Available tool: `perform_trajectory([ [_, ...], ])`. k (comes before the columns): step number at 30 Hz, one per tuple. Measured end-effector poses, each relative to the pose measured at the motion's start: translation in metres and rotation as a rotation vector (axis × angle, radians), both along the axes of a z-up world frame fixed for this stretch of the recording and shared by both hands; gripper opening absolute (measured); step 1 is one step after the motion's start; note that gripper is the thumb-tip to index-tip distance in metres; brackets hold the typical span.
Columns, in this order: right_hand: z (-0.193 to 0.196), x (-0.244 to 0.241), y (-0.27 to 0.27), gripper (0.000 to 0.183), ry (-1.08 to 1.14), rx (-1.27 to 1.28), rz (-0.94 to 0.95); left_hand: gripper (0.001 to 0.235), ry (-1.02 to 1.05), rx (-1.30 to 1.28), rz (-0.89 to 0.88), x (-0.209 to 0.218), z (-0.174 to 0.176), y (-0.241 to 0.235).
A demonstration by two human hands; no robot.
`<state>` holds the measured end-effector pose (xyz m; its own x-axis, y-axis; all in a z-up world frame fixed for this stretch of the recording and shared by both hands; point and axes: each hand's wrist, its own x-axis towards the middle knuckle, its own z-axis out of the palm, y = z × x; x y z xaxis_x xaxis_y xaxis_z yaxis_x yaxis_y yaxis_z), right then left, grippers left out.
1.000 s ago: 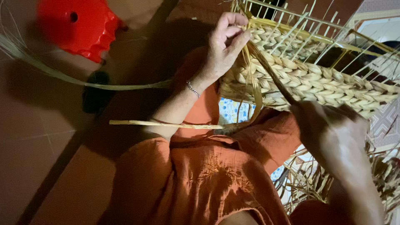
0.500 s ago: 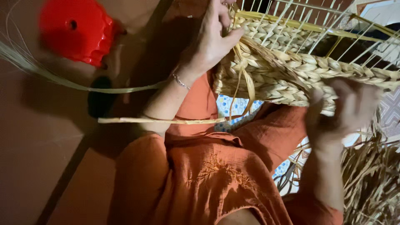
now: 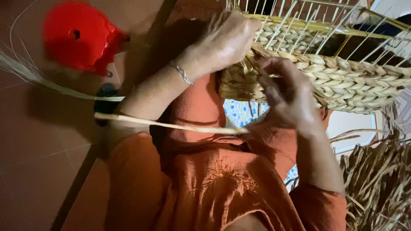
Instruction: The person weaves a basket by hand, interlacing dried palm leaves through a vertical bamboo frame. They repeatedly pull, tuck, and tighten the strands to build up the basket walls.
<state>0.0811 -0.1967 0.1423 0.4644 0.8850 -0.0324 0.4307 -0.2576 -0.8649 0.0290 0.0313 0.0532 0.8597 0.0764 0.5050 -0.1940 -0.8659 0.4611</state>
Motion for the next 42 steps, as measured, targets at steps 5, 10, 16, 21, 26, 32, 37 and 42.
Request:
perform_trajectory([
  [5, 0.008, 0.015, -0.002, 0.025, -0.522, 0.134, 0.208, 0.01, -0.053, -0.175, -0.159, -0.012, 0.013, 0.008],
  [10, -0.035, -0.005, 0.012, 0.049, -0.511, 0.055, 0.042, 0.031, -0.088, -0.16, -0.253, -0.031, 0.022, 0.012],
  [16, -0.033, -0.008, 0.016, 0.036, -0.177, 0.277, 0.036, 0.066, 0.181, -0.3, -0.38, -0.045, 0.044, 0.025],
  [21, 0.001, 0.013, 0.011, 0.017, -0.054, 0.107, -0.084, 0.063, 0.291, -0.467, -0.349, -0.05, 0.048, 0.018],
  [26, 0.016, 0.037, 0.029, 0.005, -0.941, 0.482, 0.279, 0.038, -0.007, -0.154, -0.303, -0.045, 0.04, 0.006],
  [32, 0.019, 0.067, 0.022, 0.007, -0.545, 0.123, 0.098, 0.017, -0.099, -0.229, -0.012, -0.023, -0.003, -0.026],
  [37, -0.009, 0.066, 0.016, 0.009, -0.522, 0.181, 0.082, 0.008, -0.352, -0.075, 0.001, -0.033, -0.007, -0.026],
  [42, -0.029, 0.069, 0.03, 0.03, -0.966, 0.198, -0.004, 0.013, -0.329, 0.175, -0.042, -0.054, 0.025, -0.023],
])
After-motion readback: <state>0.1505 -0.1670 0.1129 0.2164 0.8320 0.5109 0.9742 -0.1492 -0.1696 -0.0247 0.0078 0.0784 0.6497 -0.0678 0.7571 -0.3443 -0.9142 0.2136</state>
